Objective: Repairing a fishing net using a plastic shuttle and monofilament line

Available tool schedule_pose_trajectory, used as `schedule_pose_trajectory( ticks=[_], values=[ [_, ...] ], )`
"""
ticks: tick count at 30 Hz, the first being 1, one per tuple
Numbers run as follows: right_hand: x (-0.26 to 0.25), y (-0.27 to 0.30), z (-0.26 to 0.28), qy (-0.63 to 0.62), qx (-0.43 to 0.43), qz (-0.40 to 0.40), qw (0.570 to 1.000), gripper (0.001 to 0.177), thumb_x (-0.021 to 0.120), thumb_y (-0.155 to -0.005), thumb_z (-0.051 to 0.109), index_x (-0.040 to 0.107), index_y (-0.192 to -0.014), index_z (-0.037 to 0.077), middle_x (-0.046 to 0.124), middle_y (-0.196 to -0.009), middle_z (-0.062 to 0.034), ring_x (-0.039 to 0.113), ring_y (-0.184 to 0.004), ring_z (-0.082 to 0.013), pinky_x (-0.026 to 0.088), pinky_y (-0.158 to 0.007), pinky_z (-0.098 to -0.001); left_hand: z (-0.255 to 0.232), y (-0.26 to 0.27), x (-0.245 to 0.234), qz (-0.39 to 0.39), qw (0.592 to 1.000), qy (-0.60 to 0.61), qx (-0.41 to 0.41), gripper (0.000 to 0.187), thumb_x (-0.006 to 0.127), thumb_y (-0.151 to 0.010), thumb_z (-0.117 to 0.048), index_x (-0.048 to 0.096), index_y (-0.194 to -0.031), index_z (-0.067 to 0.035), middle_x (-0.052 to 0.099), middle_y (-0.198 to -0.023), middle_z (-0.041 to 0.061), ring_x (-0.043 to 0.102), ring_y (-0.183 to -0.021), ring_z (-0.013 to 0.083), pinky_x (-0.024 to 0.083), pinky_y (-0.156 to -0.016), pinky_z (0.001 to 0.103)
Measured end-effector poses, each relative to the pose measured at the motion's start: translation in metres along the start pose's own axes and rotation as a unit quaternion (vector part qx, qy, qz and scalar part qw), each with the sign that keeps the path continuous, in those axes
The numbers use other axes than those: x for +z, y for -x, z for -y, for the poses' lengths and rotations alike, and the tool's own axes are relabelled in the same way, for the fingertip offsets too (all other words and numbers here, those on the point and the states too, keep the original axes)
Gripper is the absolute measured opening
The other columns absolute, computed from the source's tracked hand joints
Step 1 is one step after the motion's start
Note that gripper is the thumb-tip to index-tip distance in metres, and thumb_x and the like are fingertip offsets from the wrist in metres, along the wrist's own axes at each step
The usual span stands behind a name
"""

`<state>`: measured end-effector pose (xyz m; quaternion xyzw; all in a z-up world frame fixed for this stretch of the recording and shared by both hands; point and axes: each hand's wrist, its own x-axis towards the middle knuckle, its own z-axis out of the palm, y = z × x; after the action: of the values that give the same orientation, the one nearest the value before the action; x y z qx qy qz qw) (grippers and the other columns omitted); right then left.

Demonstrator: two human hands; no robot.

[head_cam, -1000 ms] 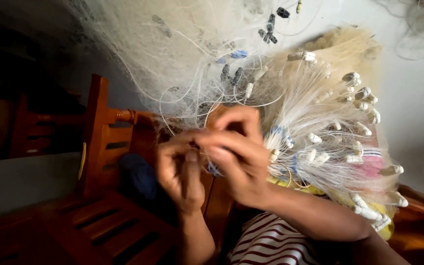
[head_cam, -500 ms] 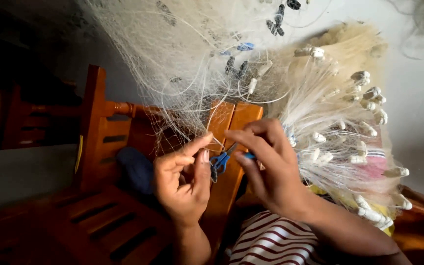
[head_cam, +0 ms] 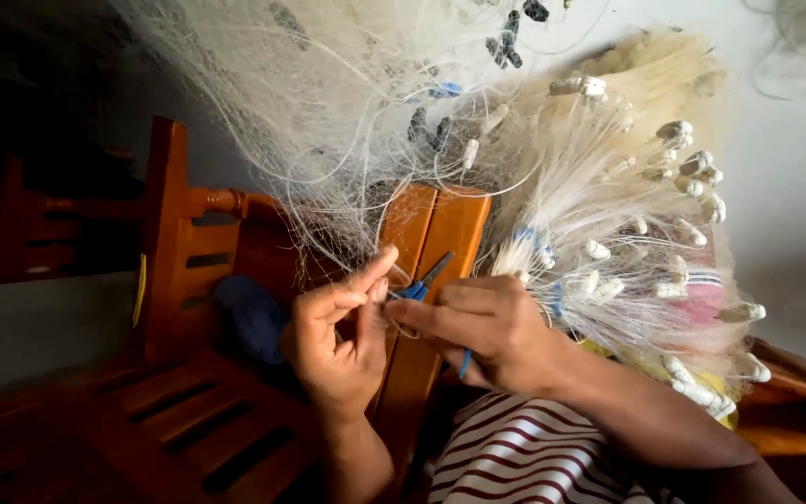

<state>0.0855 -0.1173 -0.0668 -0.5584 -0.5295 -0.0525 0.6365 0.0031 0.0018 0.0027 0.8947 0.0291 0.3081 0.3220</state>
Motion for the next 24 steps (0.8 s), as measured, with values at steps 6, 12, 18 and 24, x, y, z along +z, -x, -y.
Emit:
schedule_pose_trajectory(
  ticks=[6,12,18,24],
  values=[
    [0.013,-0.039,-0.030,-0.144,0.068,-0.043,0.986,0.031,0.046,-0.093,0.018,0.069,-0.103,-0.002,0.062,-0.073,-0.0133,0.060,-0.056,-0.0273,0.052,-0.052,-0.0337,0.046,-0.028,-0.003,-0.023,1.000,-0.007,-0.007,0.016,0.060,-0.087,0.006,0.049,-0.083,-0.005,0.072,-0.101,0.014,0.072,-0.089,0.0210,0.057,-0.074,0.027],
    [0.013,-0.021,-0.042,-0.190,0.193,-0.167,0.948,0.035,0.043,-0.099,0.028,0.063,-0.095,0.000,0.050,-0.108,-0.0138,0.048,-0.087,-0.0170,0.043,-0.077,-0.0286,0.063,-0.013,-0.003,-0.035,0.987,0.103,-0.116,0.017,0.060,-0.091,-0.012,0.044,-0.093,-0.007,0.070,-0.112,0.011,0.052,-0.050,0.0043,0.035,-0.042,0.014],
    [0.017,-0.014,-0.039,-0.046,0.251,-0.204,0.945,0.065,0.020,-0.098,0.053,0.059,-0.107,0.001,0.040,-0.085,-0.0056,0.040,-0.066,-0.0123,0.039,-0.057,-0.0251,0.071,-0.015,-0.010,0.032,0.972,0.203,-0.111,0.039,0.068,-0.083,-0.012,0.036,-0.104,-0.006,0.055,-0.134,0.020,0.064,-0.069,0.0121,0.045,-0.053,0.017],
    [0.052,-0.013,-0.002,-0.114,0.135,-0.225,0.958,0.016,0.054,-0.095,0.020,0.065,-0.094,0.009,0.059,-0.090,-0.0072,0.056,-0.089,-0.0194,0.051,-0.076,-0.0284,0.073,-0.020,-0.015,0.161,0.879,0.445,-0.062,0.059,0.068,-0.088,-0.050,0.029,-0.119,-0.018,0.014,-0.155,0.028,0.052,-0.115,0.0241,0.053,-0.084,0.030]
  ],
)
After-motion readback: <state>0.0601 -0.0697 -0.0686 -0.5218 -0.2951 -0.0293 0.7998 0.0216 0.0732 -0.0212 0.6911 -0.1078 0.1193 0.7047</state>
